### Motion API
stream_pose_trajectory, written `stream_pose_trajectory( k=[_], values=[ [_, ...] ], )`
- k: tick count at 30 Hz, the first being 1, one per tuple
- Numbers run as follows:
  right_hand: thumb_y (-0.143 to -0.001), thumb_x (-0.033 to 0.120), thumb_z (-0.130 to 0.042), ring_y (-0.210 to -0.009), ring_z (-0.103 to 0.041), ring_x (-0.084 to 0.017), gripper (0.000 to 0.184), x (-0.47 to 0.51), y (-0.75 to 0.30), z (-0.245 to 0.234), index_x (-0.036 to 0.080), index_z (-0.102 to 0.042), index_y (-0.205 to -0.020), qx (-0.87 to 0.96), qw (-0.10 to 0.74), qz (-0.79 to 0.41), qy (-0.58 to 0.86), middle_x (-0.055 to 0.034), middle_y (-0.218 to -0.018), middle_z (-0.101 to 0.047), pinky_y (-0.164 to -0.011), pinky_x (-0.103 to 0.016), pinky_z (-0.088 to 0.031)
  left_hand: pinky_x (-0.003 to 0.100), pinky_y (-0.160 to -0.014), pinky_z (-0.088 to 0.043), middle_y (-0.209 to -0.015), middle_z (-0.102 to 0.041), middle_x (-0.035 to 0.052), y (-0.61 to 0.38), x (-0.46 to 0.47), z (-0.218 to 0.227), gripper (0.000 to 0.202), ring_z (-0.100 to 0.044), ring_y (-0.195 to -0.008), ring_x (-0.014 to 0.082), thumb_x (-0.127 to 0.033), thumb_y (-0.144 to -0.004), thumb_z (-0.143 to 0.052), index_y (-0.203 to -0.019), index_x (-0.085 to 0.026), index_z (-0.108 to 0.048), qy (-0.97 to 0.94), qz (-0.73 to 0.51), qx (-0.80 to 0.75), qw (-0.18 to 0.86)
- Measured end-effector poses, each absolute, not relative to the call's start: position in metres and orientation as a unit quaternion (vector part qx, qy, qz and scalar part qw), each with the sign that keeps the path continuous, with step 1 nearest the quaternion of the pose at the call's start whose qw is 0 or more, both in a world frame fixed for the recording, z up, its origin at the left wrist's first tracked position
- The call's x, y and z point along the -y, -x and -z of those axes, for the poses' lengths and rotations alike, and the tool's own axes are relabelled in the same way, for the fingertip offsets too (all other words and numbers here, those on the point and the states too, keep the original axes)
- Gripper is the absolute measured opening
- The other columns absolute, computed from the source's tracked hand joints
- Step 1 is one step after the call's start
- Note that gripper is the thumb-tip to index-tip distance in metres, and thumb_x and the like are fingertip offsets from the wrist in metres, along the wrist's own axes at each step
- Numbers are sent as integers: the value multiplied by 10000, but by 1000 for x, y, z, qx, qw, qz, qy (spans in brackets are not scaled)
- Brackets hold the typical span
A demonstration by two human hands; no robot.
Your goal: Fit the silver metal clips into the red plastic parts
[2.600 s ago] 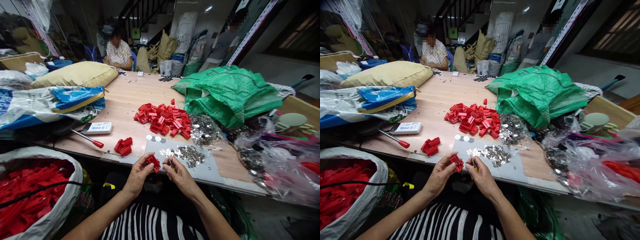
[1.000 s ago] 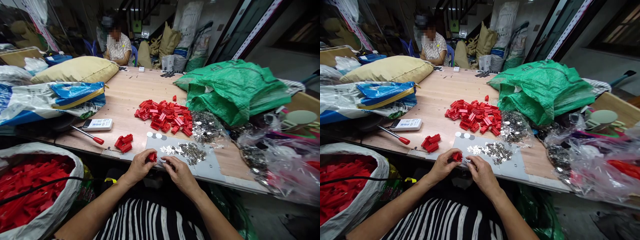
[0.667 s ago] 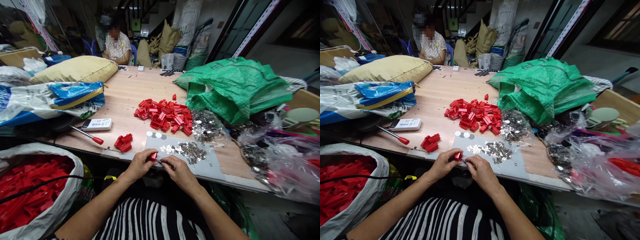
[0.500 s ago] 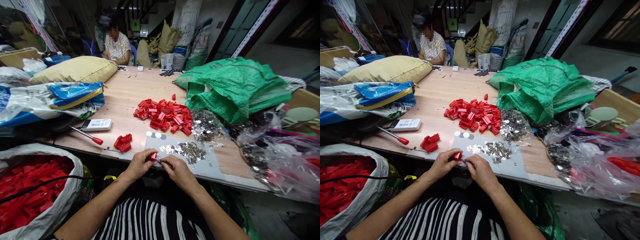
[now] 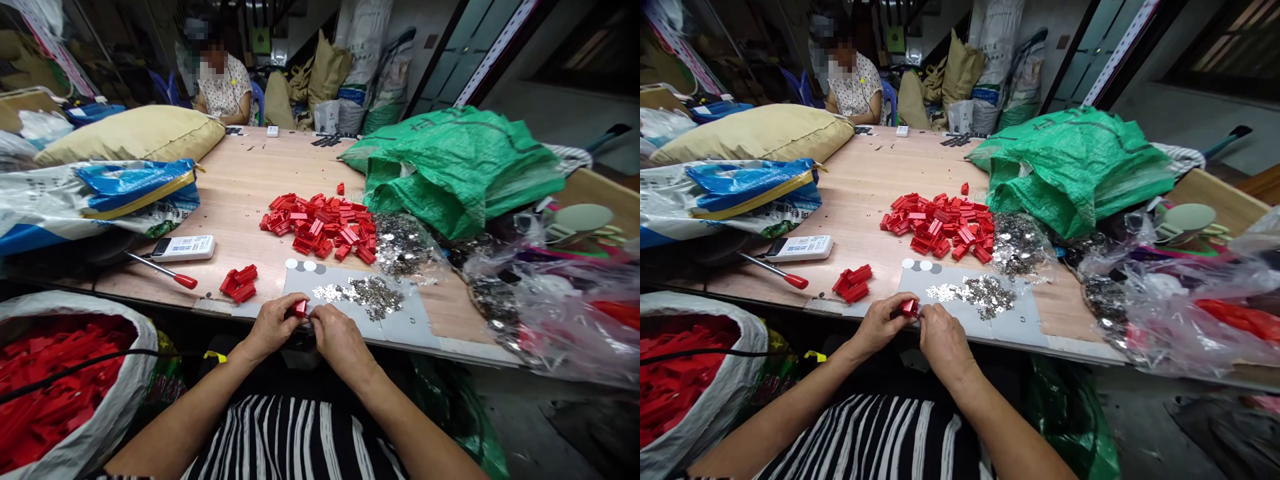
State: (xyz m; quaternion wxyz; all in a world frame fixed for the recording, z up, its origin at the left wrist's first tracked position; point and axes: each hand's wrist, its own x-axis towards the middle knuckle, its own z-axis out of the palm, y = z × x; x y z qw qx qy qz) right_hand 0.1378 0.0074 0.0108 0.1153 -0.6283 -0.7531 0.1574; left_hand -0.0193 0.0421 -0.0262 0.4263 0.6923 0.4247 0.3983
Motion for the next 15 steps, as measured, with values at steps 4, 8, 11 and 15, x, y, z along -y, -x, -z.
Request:
stream_pose_trajectory(
  k=[4, 8, 11, 15],
  values=[
    [-908, 154, -458, -840, -625, -199, 179, -7, -148, -8, 199, -629, -935, 753, 155, -205, 606, -67, -897, -648, -738, -306, -463, 301, -832, -461, -1003, -706, 29, 20, -41, 27, 349, -637, -894, 200, -172, -726, -667, -1068, -244, -661, -704, -391, -425, 414],
    [-927, 191, -428, -921, -605, -185, 203, -7, -161, 0, 223, -596, -1035, 750, 240, -247, 564, -56, -983, -632, -805, -317, -471, 285, -806, -458, -941, -688, 17, 21, -40, 28, 317, -617, -849, 185, -187, -713, -683, -1026, -232, -658, -692, -402, -422, 426],
    [-939, 216, -393, -960, -590, -191, 201, -6, -166, 5, 219, -562, -1048, 737, 296, -267, 546, -68, -1018, -623, -836, -334, -466, 288, -806, -450, -909, -672, 16, 20, -39, 26, 301, -601, -838, 183, -178, -695, -701, -990, -222, -656, -665, -417, -432, 444],
    [-968, 260, -342, -811, -611, -166, 236, -2, -169, 2, 231, -489, -1151, 712, 308, -354, 523, -26, -887, -656, -762, -311, -463, 287, -839, -435, -952, -662, 26, 16, -35, 17, 312, -605, -894, 184, -209, -708, -716, -1011, -217, -643, -585, -478, -443, 483]
  ],
)
